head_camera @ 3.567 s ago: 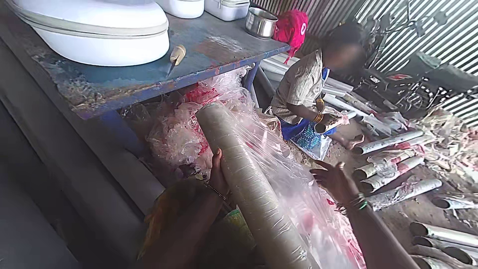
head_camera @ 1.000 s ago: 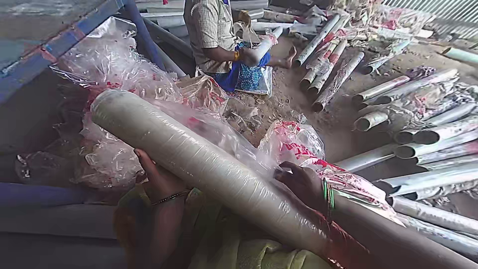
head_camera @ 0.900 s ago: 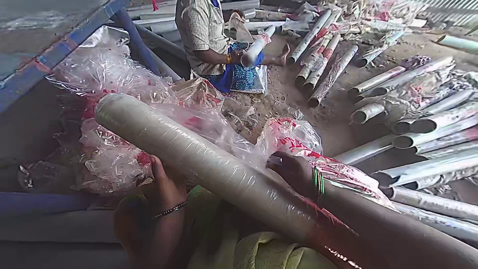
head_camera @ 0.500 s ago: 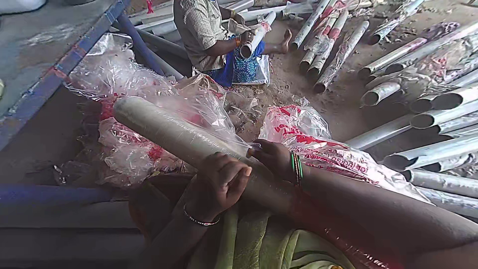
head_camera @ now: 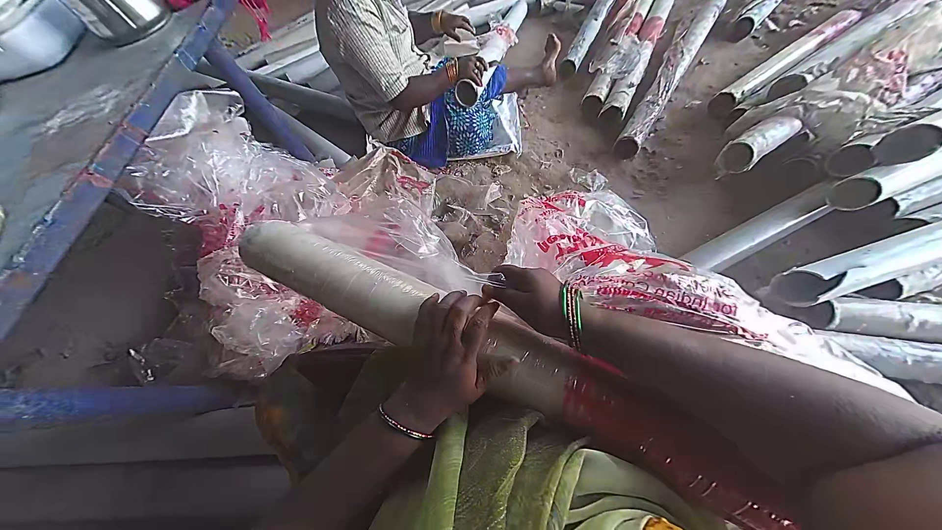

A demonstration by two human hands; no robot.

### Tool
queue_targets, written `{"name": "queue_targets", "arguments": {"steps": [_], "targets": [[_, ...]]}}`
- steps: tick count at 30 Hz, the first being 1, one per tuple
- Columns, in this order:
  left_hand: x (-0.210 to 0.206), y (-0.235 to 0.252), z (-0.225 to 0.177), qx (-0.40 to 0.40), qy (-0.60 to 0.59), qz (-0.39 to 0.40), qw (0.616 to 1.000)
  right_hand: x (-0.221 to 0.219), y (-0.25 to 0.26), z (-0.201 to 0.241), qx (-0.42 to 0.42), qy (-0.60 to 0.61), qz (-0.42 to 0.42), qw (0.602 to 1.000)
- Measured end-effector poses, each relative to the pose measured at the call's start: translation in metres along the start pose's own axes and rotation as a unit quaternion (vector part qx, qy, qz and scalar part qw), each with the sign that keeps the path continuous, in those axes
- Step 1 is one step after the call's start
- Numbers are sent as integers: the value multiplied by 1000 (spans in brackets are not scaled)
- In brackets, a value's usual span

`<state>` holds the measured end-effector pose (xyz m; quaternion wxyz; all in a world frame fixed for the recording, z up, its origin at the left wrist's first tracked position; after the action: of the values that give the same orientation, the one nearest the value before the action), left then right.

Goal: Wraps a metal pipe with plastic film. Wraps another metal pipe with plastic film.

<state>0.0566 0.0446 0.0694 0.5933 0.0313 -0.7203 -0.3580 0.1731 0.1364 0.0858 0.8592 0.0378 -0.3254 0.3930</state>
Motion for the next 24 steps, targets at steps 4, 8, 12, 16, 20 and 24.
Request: {"name": "queue_targets", "arguments": {"steps": [4,8,12,16,20,24], "targets": [[-12,0,-2,0,-14,71,997,6,4,-12,-7,-150,22,988],[-15,1,-2,1,-26,63,998,26,14,-38,-77,-272,75,956],[-11,-5,-8,-5,-22,59,998,42,24,-79,-91,-297,53,949],[-13,-7,-7,-5,-25,47,999,41,26,-82,-98,-285,43,953],[-13,-9,-3,3,-35,39,999,42,25,-79,-68,-215,-4,974],[-7,-12,-4,10,-33,41,999,60,13,-72,27,48,-70,996]]}}
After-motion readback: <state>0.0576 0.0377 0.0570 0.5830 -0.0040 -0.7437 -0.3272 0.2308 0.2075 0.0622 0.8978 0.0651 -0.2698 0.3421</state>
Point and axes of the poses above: each hand's wrist, its own y-axis towards the middle knuckle, its own x-axis out of the back of the hand, z = x × y, the point moved 6 cm from there along y, towards the middle knuckle, and after that the axes turned 5 degrees about z, right-handed, at the moved point
